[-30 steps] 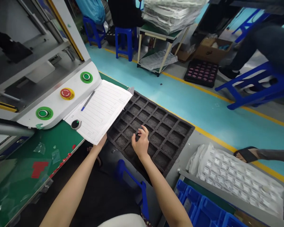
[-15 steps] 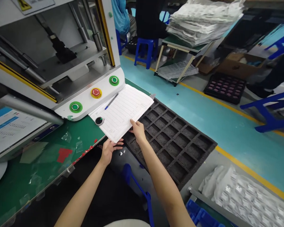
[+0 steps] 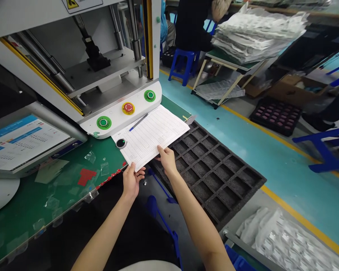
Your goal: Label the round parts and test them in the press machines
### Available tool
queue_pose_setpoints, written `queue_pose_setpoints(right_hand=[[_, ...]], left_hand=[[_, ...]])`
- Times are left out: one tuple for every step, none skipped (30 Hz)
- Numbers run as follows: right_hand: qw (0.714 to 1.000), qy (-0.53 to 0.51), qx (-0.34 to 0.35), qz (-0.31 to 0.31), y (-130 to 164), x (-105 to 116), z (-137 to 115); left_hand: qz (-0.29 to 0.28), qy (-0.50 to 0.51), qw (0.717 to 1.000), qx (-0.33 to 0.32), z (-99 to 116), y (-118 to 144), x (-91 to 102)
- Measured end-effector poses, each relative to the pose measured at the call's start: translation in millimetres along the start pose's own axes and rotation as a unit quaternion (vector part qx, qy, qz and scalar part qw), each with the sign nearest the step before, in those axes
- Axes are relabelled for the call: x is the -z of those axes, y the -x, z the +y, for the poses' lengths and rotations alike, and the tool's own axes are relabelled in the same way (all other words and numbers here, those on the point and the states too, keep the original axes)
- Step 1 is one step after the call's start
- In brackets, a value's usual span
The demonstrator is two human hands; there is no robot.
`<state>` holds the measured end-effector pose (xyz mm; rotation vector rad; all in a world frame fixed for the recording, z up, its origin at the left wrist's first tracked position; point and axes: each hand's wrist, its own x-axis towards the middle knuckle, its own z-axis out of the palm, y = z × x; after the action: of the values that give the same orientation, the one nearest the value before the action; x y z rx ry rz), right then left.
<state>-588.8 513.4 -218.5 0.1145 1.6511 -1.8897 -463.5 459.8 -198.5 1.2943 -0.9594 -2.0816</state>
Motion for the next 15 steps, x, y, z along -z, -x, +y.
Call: queue_pose_setpoints(right_hand=[[1.0,0.005,0.0,-0.001,-1,-3,-1],[1.0,0.011,0.0,-0.002,-2,-5,-3],[1.0,0.017,0.0,-0.002,-4,-8,-4],[1.0,0.024,-0.001,-0.002,-5,-10,-6],[0.999,0.033,-0.001,-0.002,-7,-13,-7],[0.999,0.042,0.0,0.0,-8,-15,-7],[0.999,0.052,0.001,0.001,-9,-17,-8],[0.998,0.063,0.003,0.002,-10,-19,-8],[0.997,0.075,0.006,0.004,-11,-21,-7],[0.996,0.087,0.01,0.005,-11,-22,-7],[0.995,0.101,0.015,0.006,-12,-22,-6],[0.993,0.116,0.02,0.008,-14,-22,-5],[0.991,0.132,0.027,0.009,-15,-21,-4],[0.988,0.151,0.036,0.012,-16,-19,-3],[0.984,0.172,0.046,0.017,-16,-16,-1]], left_hand=[[0.009,0.012,1.0,0.004,2,0,-1.9],[0.017,0.025,1.0,0.009,4,0,-4.2],[0.025,0.038,0.999,0.014,6,1,-6.8],[0.034,0.052,0.998,0.02,7,1,-9.4],[0.044,0.066,0.996,0.027,9,1,-11.9],[0.054,0.082,0.995,0.034,10,2,-14.3],[0.064,0.097,0.992,0.04,11,2,-16.6],[0.076,0.112,0.99,0.045,12,3,-18.5],[0.087,0.126,0.987,0.048,13,4,-20.2],[0.096,0.138,0.984,0.05,13,5,-21.7],[0.103,0.149,0.982,0.053,13,5,-22.9],[0.108,0.157,0.98,0.056,12,5,-23.9],[0.11,0.163,0.979,0.062,12,4,-24.7],[0.109,0.168,0.977,0.069,12,4,-25.4],[0.107,0.171,0.976,0.078,11,3,-26.0]])
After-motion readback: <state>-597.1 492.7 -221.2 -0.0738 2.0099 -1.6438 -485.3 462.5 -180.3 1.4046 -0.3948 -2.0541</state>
